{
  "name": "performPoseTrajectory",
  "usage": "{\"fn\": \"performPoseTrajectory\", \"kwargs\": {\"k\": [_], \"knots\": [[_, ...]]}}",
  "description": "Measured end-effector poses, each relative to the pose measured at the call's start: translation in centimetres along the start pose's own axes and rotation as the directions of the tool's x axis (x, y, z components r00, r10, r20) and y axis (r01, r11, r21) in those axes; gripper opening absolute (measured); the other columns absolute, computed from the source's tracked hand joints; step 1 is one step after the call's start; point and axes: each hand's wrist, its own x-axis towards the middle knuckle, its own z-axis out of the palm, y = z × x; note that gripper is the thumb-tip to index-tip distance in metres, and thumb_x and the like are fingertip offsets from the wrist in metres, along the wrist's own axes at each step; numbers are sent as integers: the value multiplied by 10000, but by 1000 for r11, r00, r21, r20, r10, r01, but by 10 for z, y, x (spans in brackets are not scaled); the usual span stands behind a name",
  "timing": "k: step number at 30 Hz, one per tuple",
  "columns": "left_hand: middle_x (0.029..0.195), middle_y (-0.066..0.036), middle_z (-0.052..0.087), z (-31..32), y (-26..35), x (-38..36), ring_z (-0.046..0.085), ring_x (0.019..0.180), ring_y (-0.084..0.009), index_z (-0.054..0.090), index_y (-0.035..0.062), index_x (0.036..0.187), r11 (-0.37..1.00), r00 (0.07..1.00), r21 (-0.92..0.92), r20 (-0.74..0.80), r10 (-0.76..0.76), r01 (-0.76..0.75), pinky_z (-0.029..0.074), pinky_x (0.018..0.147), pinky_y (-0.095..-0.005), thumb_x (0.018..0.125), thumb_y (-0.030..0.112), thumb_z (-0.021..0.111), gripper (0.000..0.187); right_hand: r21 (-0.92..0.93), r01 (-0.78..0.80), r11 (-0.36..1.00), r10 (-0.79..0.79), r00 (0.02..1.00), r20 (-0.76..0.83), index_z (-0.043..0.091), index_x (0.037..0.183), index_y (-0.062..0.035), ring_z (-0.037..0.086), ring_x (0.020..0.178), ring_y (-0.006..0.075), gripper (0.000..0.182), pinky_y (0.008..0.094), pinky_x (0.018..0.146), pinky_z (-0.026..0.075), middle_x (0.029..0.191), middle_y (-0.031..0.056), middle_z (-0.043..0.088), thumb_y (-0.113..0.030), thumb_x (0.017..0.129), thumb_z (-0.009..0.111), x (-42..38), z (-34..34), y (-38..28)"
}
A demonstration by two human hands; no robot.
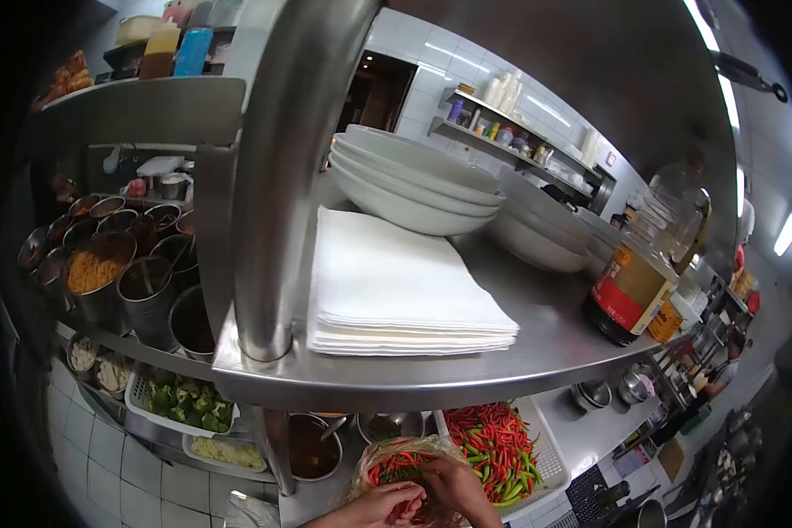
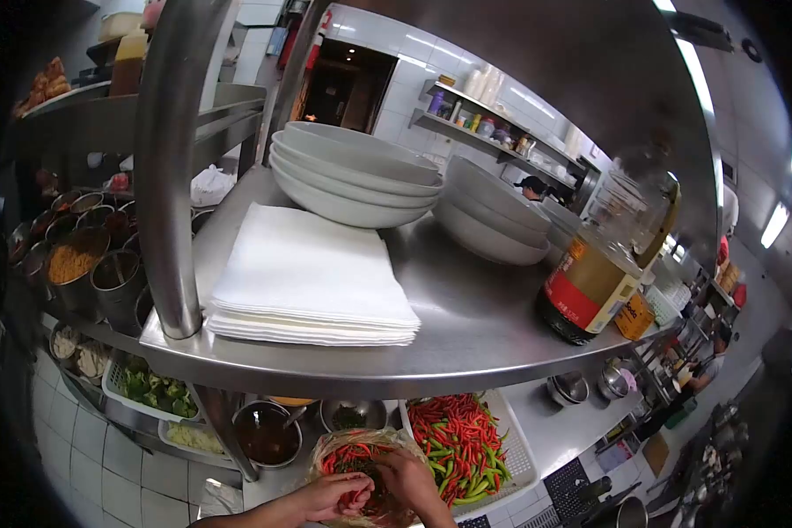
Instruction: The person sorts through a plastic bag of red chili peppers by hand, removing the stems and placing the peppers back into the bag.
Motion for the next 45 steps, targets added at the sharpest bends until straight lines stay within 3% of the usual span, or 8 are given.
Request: {"fn": "performPoseTrajectory", "kwargs": {"k": [7,13,15,19,24,35,43,45], "knots": [[798,-3,521,-1,-1,3,493,651,-91,561,88,1021,1000,1000,-9,-16,12,-12,383,536,-233,1040,245,525,163,-156,-54,986,64,996,62,672,1094,-104,651,952,374,242,461,800,535,1097,132,642,-248,906,620,29,29,-13],[739,29,488,5,3,5,462,625,-76,582,96,975,999,985,11,-162,55,-54,363,534,-238,1012,206,579,116,15,-54,998,55,993,-102,694,1028,-62,658,873,367,200,438,755,533,976,153,644,-184,869,696,13,16,-4],[707,45,454,5,6,7,417,586,-62,606,89,991,996,980,-15,-178,86,-90,331,526,-228,1005,224,596,136,175,-57,983,103,957,-271,700,913,-49,672,767,290,82,361,714,536,911,128,657,-72,836,718,2,9,-2],[725,36,500,7,6,13,489,608,-77,611,116,1013,987,960,11,-229,159,-161,382,520,-254,992,228,618,114,737,-238,632,394,918,-42,643,931,-33,596,658,58,74,217,583,477,794,-7,606,-92,925,687,-19,-17,-22],[761,43,471,29,10,11,442,615,-52,562,128,1010,992,980,94,-173,101,-86,354,518,-212,1014,274,587,149,945,-255,204,315,931,183,575,964,-60,603,665,52,85,194,570,480,804,1,645,-65,948,658,-35,-13,-19],[734,6,447,18,9,0,415,556,-69,527,53,881,970,968,45,72,-241,238,317,454,-208,1040,271,493,272,917,-265,299,166,960,224,652,1010,-45,582,671,47,81,202,590,463,832,-12,659,-98,950,670,-54,-16,-12],[692,19,433,31,-4,-12,392,531,-48,535,57,886,940,920,59,193,-341,336,296,436,-199,1030,264,508,254,973,-160,165,-98,979,178,662,863,-24,619,760,114,78,258,686,506,834,36,644,-23,862,741,-67,-11,-5],[700,26,425,30,-7,-11,384,532,-41,537,61,894,943,920,-16,228,-320,332,292,438,-191,1037,277,510,260,923,-22,385,17,1000,17,656,809,-23,601,769,133,97,279,684,482,803,39,621,-9,837,749,-67,-12,-11]]}}
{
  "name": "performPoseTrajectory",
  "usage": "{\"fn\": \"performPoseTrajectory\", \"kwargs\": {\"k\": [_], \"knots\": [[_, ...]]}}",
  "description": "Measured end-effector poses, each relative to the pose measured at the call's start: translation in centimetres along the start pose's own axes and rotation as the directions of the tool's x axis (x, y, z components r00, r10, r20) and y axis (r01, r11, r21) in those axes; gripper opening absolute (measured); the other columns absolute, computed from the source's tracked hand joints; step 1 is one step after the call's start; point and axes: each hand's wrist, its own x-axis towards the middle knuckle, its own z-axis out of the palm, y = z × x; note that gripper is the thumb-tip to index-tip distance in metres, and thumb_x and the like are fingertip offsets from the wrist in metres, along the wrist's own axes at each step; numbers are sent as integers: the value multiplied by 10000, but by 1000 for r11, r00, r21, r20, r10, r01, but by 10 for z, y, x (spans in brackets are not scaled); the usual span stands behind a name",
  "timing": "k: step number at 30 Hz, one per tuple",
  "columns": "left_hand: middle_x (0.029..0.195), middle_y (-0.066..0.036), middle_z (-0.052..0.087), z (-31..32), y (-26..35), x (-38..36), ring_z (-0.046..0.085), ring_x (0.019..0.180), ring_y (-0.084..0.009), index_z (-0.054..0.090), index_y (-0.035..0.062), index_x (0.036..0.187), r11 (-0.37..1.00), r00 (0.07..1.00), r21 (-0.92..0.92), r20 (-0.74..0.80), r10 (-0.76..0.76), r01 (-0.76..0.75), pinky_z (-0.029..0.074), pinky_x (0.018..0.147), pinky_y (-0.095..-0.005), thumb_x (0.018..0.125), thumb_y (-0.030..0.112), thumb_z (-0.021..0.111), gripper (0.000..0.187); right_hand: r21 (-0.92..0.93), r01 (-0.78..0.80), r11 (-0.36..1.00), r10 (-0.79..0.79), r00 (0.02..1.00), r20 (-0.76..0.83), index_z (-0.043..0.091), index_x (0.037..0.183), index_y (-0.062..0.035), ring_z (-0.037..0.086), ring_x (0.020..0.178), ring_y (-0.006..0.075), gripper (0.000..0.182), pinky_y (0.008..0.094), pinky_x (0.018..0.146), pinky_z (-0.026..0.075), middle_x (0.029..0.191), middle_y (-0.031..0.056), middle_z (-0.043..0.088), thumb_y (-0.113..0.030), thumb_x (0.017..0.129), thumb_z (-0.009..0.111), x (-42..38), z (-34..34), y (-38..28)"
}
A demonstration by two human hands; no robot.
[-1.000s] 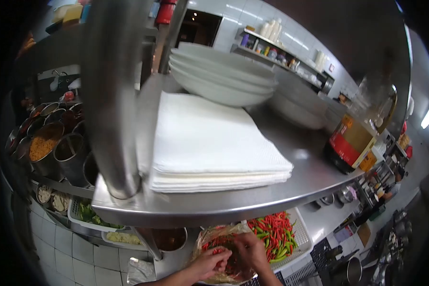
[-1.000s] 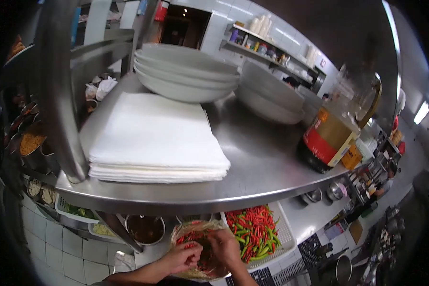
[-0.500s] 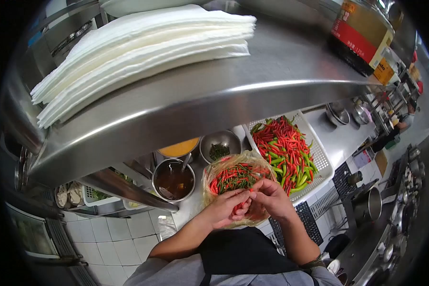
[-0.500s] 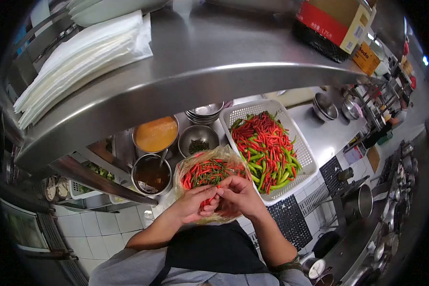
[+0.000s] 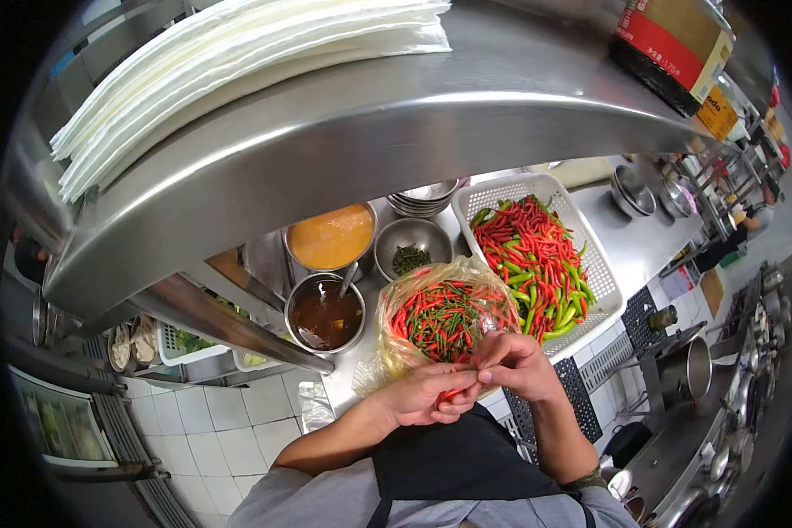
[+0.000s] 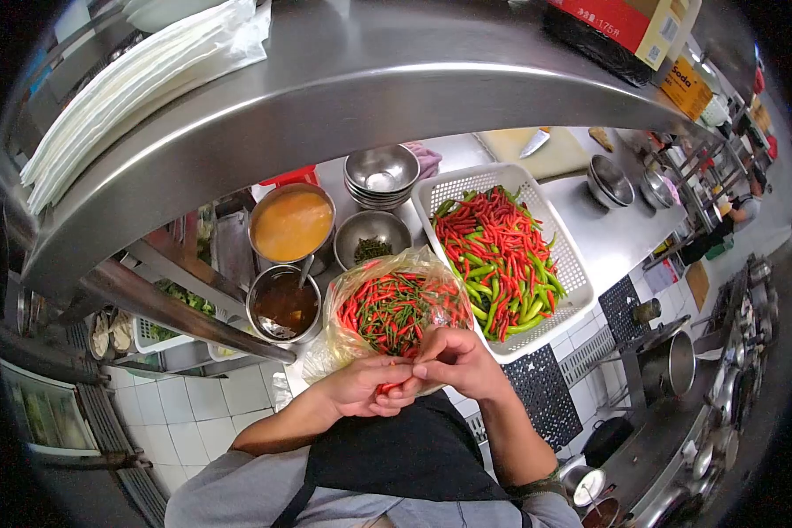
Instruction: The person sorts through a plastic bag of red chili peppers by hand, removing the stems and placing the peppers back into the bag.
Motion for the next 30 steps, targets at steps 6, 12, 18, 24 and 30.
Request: {"fn": "performPoseTrajectory", "kwargs": {"k": [6,12,18,24,30], "knots": [[746,34,436,-5,-8,7,368,535,-34,543,74,964,999,1000,-26,-1,30,-30,301,451,-177,1036,284,530,222,-742,89,664,-408,875,-261,656,805,6,581,728,172,100,299,656,454,768,77,597,-7,788,755,17,14,-22],[819,-19,504,1,9,-9,418,593,-62,546,75,1068,981,975,9,-113,192,-192,306,448,-183,995,149,553,103,-939,-38,343,-14,999,-46,675,1088,-47,644,927,363,290,437,804,527,1041,153,630,-44,798,679,32,-4,-1],[810,-20,498,-15,31,-29,440,629,-76,537,95,1033,897,832,132,-336,441,-422,302,447,-185,1005,127,547,44,-900,-145,411,2,987,-158,683,1018,-56,660,806,250,190,372,700,546,980,95,649,-49,829,694,42,-13,6],[800,5,488,-16,31,-22,428,629,-62,543,91,1025,872,815,244,-318,485,-424,304,468,-188,1003,147,575,68,-200,-237,951,173,940,-294,666,1076,24,616,761,61,180,252,666,528,1000,57,682,-43,909,673,48,-17,0],[773,34,477,-12,28,-17,406,607,-35,574,78,1061,867,831,350,-306,464,-355,292,478,-188,1009,182,585,117,-937,49,347,225,965,134,700,1038,-66,668,945,331,229,460,779,561,1058,116,657,-210,861,677,31,-11,-14]]}}
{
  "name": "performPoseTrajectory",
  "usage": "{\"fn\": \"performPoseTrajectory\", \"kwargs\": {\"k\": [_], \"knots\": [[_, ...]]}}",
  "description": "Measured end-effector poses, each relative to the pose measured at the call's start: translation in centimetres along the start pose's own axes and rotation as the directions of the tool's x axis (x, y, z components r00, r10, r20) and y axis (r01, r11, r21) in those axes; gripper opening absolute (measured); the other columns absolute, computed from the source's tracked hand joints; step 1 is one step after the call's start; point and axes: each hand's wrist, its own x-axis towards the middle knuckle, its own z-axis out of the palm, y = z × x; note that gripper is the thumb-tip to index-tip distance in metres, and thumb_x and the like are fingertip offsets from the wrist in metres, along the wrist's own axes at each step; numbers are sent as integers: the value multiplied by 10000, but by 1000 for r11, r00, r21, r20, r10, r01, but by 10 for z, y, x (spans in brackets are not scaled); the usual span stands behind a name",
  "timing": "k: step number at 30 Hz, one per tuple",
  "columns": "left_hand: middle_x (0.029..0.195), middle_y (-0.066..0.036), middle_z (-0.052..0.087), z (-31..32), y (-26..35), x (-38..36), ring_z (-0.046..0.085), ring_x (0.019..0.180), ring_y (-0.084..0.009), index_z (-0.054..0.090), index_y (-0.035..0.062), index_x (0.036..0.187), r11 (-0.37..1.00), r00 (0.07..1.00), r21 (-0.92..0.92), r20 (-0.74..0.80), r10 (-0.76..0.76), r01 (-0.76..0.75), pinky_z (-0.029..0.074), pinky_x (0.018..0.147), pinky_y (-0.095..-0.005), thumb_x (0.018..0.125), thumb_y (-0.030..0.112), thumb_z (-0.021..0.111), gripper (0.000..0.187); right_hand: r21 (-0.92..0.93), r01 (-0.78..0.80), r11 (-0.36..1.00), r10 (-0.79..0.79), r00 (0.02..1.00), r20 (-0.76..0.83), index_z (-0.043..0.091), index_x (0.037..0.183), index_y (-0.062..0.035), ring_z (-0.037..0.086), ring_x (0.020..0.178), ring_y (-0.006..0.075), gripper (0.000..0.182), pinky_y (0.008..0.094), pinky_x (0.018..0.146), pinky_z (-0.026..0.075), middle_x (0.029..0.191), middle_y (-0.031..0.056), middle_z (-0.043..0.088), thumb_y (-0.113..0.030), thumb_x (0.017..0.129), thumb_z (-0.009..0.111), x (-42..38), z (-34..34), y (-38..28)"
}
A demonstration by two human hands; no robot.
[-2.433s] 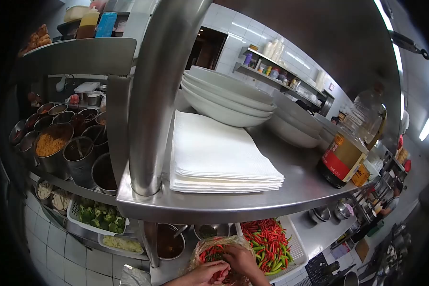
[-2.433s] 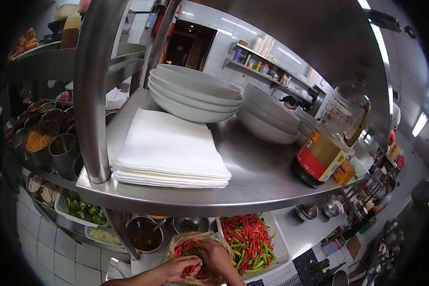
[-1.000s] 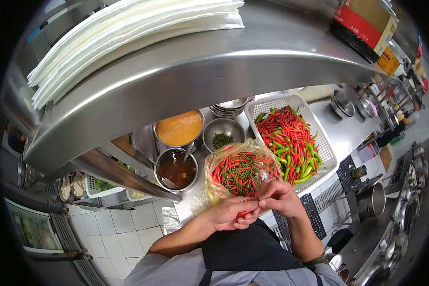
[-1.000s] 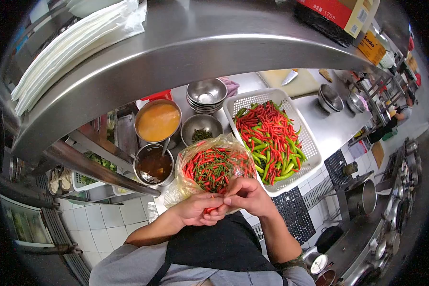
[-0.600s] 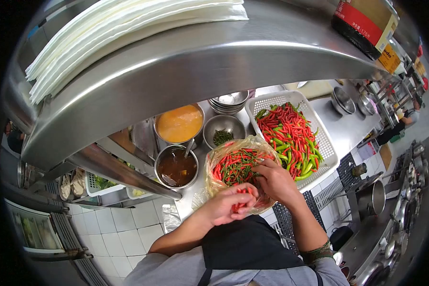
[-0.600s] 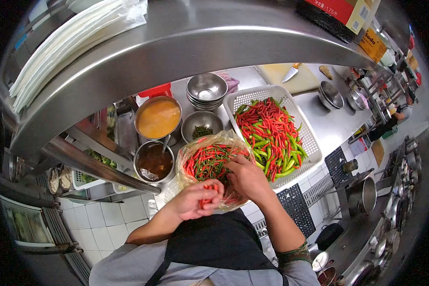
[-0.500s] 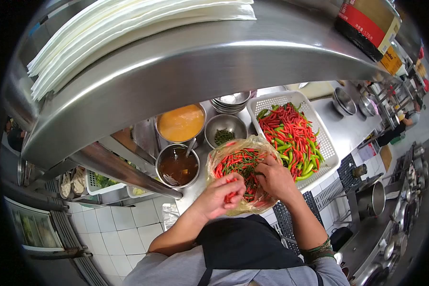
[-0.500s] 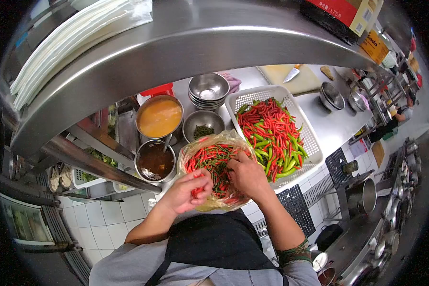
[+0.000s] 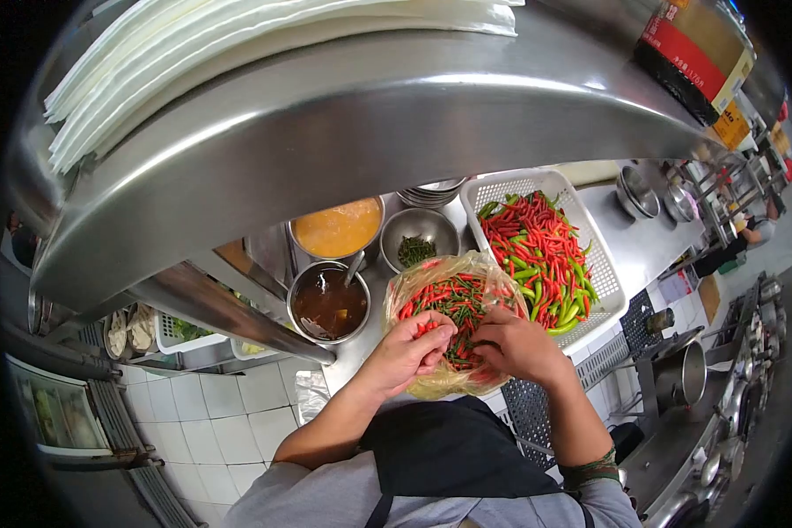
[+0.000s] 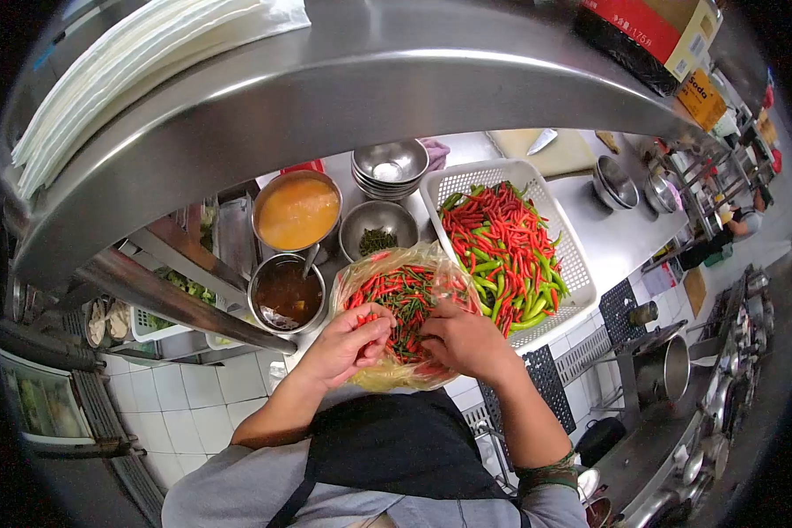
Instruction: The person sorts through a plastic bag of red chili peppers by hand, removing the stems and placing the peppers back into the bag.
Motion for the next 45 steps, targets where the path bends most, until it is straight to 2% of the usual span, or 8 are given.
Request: {"fn": "performPoseTrajectory", "kwargs": {"k": [3,9,21,25,32,35,38,45], "knots": [[764,42,474,-2,-1,0,398,598,-29,589,75,1070,1000,1000,-4,-13,-9,9,285,481,-187,1012,198,586,136,-256,-259,931,270,963,9,698,909,-91,676,933,308,211,465,733,559,1015,113,650,-289,883,629,-8,-9,-5],[764,42,472,-1,-7,5,397,602,-31,593,73,1063,1000,1000,28,-3,-13,13,291,482,-188,1017,193,572,130,-178,-282,943,257,955,-151,690,882,-69,667,892,311,184,445,738,538,981,100,653,-248,845,670,12,18,-5],[814,6,522,4,-4,6,445,622,-70,584,65,1063,987,995,-134,-41,-94,88,320,499,-211,1023,209,549,153,133,168,977,-61,812,-581,687,892,-36,652,749,274,130,360,657,527,856,108,629,22,778,706,14,-4,-26],[827,4,546,12,-17,15,468,643,-82,600,95,1073,977,990,-207,-111,-82,58,324,506,-218,1022,212,553,136,2,303,953,-253,801,-542,710,864,-55,671,767,235,144,333,639,542,882,69,640,24,746,733,4,15,-27],[788,28,528,9,-23,16,447,612,-57,600,108,1023,995,994,-97,-105,-34,24,329,508,-214,1024,225,559,124,250,279,927,-106,836,-539,697,932,-33,690,814,193,118,303,718,550,927,82,670,-32,821,737,-4,26,-28],[754,51,498,8,-27,16,409,586,-34,598,98,960,990,996,140,-81,30,-18,316,504,-202,1028,244,554,167,735,-7,678,345,886,-310,679,1047,-10,670,874,132,174,276,748,534,951,62,674,-64,886,712,-3,26,-18],[739,53,491,16,-25,13,399,575,-30,588,90,940,961,994,274,-89,57,-31,311,501,-198,1031,239,543,180,913,-51,406,296,952,-78,643,1146,6,641,894,101,243,261,746,523,950,43,659,-77,922,685,1,22,-16],[715,34,491,15,-16,6,410,568,-48,565,82,885,928,999,372,-35,-19,31,307,493,-214,1024,234,535,208,817,48,575,161,972,-170,644,1048,10,610,730,93,136,244,677,504,837,21,588,-59,933,667,8,28,-1]]}}
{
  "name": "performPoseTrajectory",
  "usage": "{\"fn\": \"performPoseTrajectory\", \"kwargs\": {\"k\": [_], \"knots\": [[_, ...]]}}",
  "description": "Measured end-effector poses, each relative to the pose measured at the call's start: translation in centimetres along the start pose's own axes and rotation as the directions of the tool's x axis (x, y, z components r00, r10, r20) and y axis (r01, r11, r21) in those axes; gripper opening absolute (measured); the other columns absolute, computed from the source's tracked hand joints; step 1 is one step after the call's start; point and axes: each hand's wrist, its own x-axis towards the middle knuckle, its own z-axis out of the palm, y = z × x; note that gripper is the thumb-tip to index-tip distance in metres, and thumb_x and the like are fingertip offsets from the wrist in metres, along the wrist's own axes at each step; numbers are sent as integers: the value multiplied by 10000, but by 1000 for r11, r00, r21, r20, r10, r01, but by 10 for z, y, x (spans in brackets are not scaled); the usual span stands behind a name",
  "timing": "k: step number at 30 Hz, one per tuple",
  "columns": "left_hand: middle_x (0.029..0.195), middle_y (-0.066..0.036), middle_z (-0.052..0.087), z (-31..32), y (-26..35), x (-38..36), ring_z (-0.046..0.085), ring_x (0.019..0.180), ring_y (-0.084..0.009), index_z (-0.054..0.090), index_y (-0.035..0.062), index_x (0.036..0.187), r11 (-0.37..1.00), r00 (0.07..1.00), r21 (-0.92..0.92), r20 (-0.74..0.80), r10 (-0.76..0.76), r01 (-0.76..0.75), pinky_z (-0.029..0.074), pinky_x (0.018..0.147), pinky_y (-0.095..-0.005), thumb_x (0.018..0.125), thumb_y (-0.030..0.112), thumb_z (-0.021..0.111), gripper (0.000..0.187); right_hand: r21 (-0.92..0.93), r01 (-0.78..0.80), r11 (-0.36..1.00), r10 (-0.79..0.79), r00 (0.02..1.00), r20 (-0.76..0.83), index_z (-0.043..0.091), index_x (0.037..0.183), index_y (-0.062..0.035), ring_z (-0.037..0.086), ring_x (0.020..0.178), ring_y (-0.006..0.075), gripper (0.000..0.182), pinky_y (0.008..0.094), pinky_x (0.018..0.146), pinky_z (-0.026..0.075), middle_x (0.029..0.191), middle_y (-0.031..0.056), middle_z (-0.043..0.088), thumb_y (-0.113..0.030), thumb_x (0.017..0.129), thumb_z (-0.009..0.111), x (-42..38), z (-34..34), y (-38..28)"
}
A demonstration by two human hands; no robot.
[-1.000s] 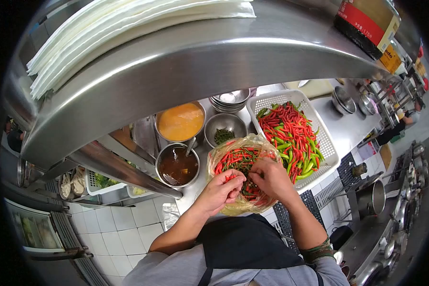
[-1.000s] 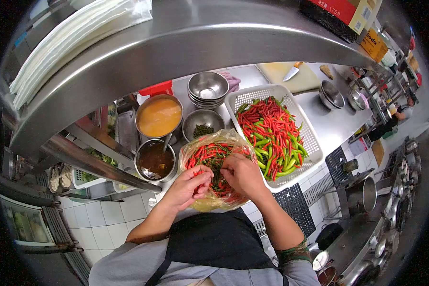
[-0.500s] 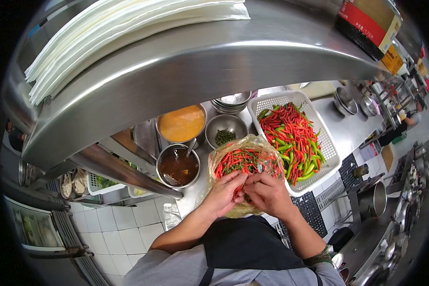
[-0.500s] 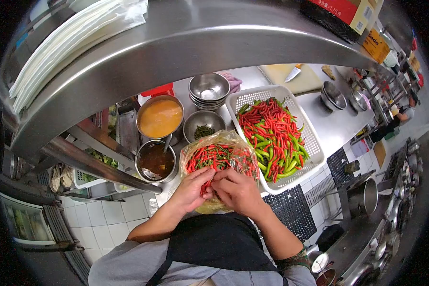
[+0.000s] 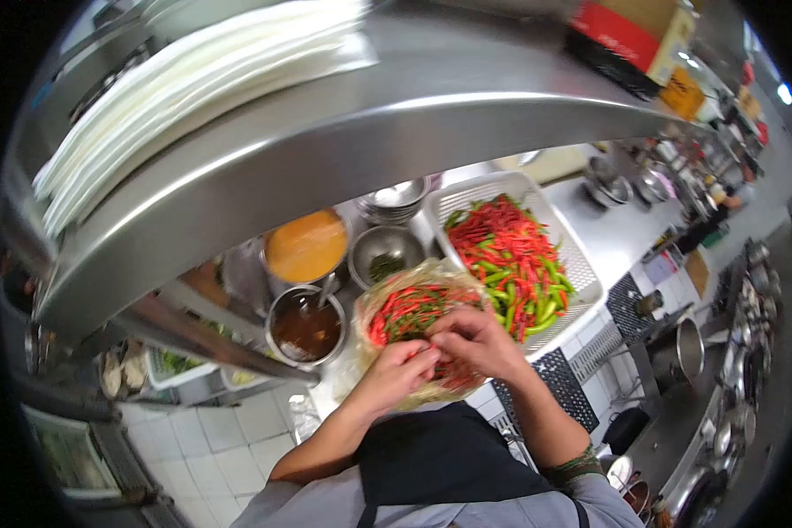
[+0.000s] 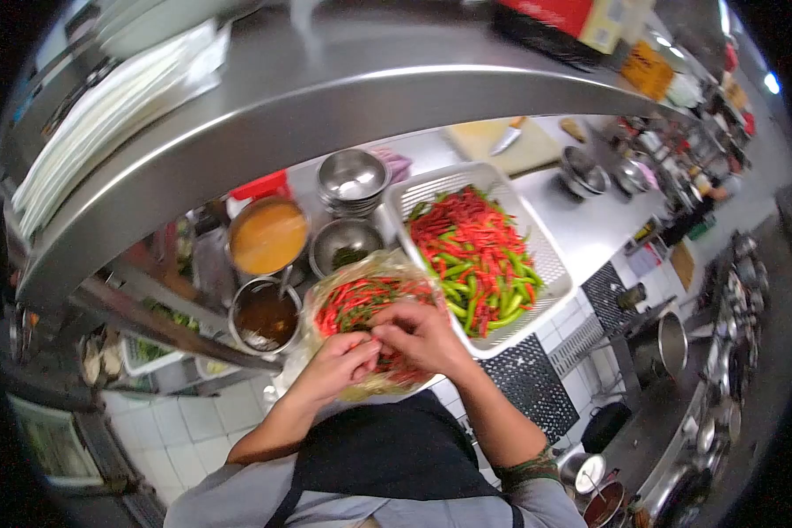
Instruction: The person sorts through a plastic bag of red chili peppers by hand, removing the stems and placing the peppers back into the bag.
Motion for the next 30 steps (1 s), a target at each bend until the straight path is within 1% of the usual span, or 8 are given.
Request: {"fn": "performPoseTrajectory", "kwargs": {"k": [4,6,7,11,15,18,22,30], "knots": [[701,1,489,-8,-1,-1,415,559,-74,560,75,894,965,984,-220,142,-111,141,302,481,-221,1012,196,528,172,253,-93,963,43,979,199,595,895,-11,588,719,71,100,252,669,499,823,12,625,-66,977,612,2,-4,-4],[700,-12,489,-9,-2,-1,420,555,-84,560,63,910,912,980,-368,147,-135,181,305,477,-220,1008,178,519,156,-260,202,944,-206,978,11,584,868,-24,610,697,184,96,306,636,500,806,64,581,-61,879,672,-2,7,-12],[700,-18,489,-9,-1,-1,422,554,-89,559,57,917,875,978,-442,145,-148,198,306,475,-219,1006,168,515,149,-622,349,701,-427,904,26,575,863,-29,615,700,251,120,342,625,503,804,97,552,-64,837,686,-3,13,-20],[718,-15,494,-10,4,-2,421,558,-85,585,26,1028,833,981,-524,155,-112,178,330,489,-222,1001,155,525,145,-777,317,544,-601,793,-97,584,850,-37,599,747,344,113,426,627,498,804,138,518,-58,795,680,0,14,-19],[747,-22,515,-11,8,-5,436,565,-83,581,33,1107,896,997,-438,59,-51,72,334,482,-205,997,147,526,168,-782,-41,621,-291,915,-280,612,956,-65,634,829,340,221,431,691,516,853,127,582,-38,756,702,3,1,-11],[774,-31,536,-14,8,-4,446,573,-82,569,56,1068,891,999,-453,20,-26,32,334,476,-202,994,144,534,121,-831,201,519,-169,977,131,614,1035,-72,643,909,334,273,435,742,524,917,129,593,-71,770,683,-5,4,-7],[815,-39,559,-17,5,-2,457,594,-82,548,80,1006,888,1000,-461,12,0,5,337,478,-205,1005,157,536,78,-867,143,478,-34,989,145,647,1069,-73,652,952,337,245,450,777,537,930,121,588,-105,827,626,-5,17,2],[848,-28,557,-13,4,2,466,610,-85,551,75,998,897,999,-441,-30,10,-23,347,499,-215,1020,181,541,108,-620,188,762,-294,953,-72,646,999,-23,676,843,302,177,398,741,534,919,140,682,-98,848,703,-1,-9,-2]]}}
